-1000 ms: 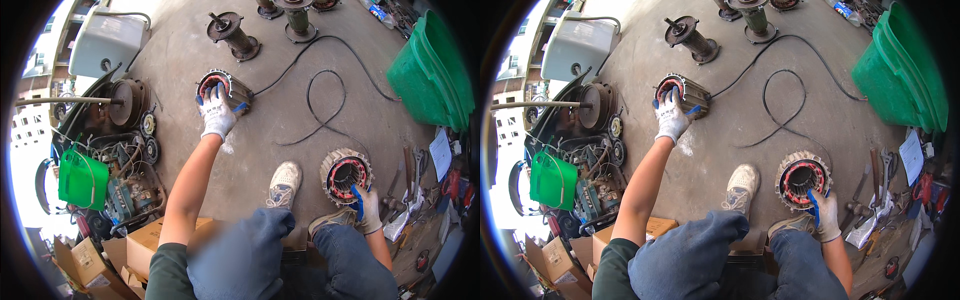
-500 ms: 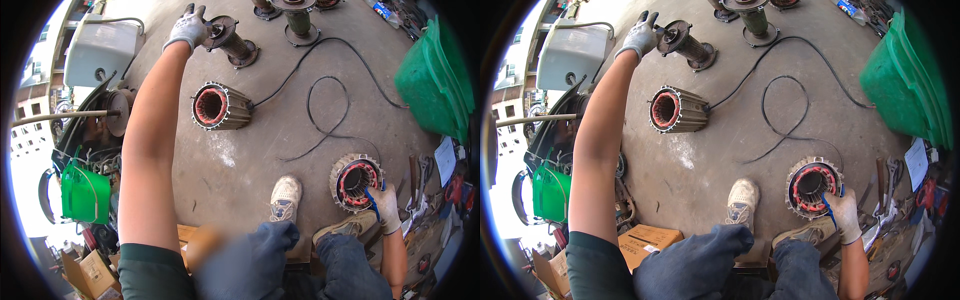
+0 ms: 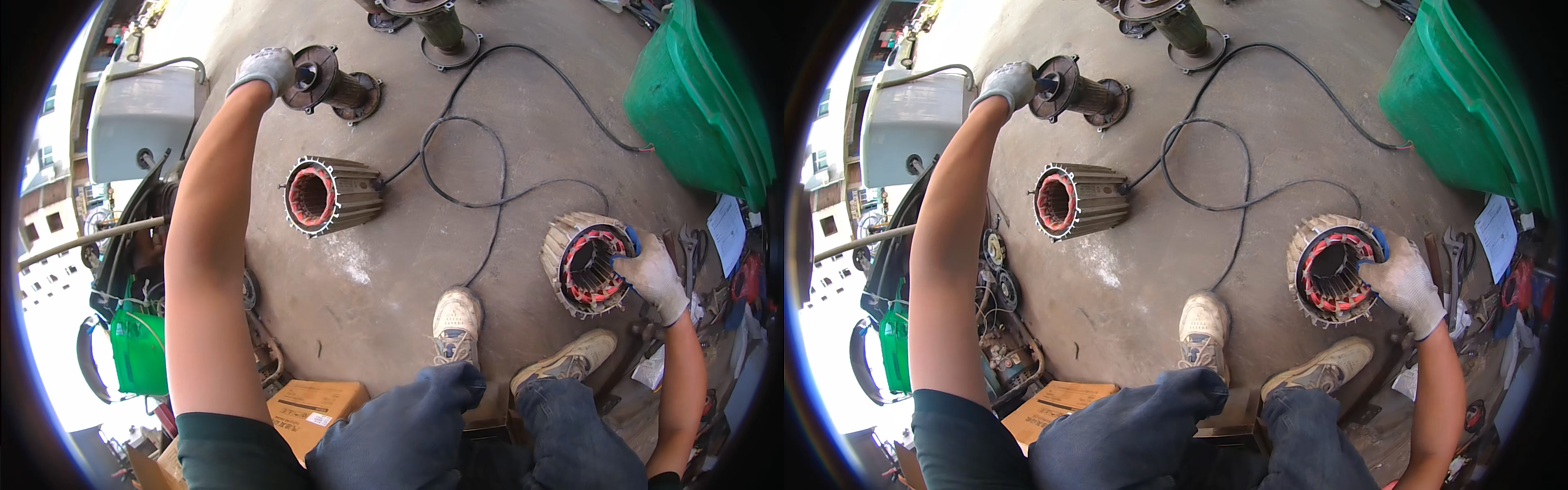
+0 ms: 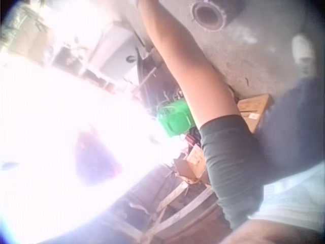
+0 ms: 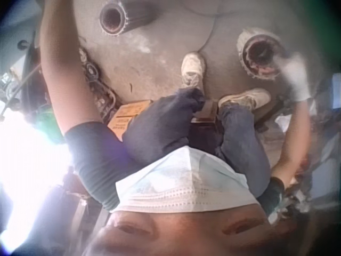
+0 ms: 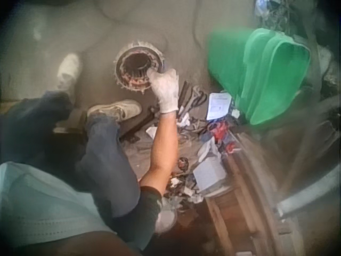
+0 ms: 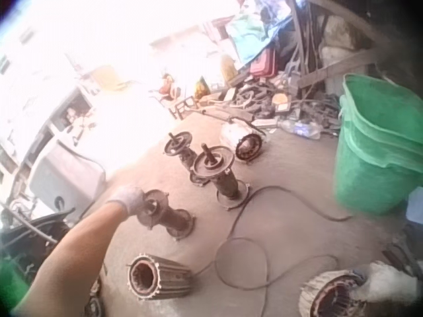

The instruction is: The person sits on the floor and works on a motor stator, using a screwdriver to adjust components and a brush to apply a white substance to the windings. They handle multiple stator parts and tools, including a green bucket of hardware, and continue applying the substance to the stator windings.

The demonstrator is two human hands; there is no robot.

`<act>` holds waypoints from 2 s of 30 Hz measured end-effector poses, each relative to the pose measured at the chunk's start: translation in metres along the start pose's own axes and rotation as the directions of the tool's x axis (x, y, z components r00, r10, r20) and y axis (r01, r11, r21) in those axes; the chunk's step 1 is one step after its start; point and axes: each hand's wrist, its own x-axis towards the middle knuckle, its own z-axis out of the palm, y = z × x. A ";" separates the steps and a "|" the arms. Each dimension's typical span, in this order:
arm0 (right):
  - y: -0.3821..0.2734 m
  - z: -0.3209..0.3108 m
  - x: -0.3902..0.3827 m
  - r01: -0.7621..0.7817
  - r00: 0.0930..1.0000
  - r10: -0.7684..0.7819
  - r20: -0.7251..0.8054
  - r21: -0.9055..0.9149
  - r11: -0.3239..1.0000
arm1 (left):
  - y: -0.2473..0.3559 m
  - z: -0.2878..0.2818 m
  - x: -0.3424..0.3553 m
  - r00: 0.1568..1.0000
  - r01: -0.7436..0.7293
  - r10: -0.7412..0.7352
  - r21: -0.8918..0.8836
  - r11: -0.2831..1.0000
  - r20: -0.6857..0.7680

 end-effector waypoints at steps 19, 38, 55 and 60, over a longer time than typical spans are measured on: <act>0.063 0.066 -0.047 0.055 0.980 0.043 -0.194 0.471 0.880 | -0.010 -0.107 -0.197 0.983 -0.088 0.023 -0.364 0.927 -0.180; 0.035 0.091 -0.042 -0.056 0.964 0.262 0.047 0.998 0.025 | 0.108 -0.015 -0.310 0.886 -0.459 0.461 -0.259 0.850 -0.059; -0.023 0.019 -0.083 0.578 0.728 0.035 -0.685 0.641 0.505 | 0.105 0.065 -0.319 0.999 0.027 -0.043 -0.994 -0.101 0.032; -0.105 0.106 -0.030 -0.069 0.894 -0.318 0.317 0.798 0.599 | 0.114 0.124 -0.320 0.901 0.426 0.309 -0.745 -0.513 0.303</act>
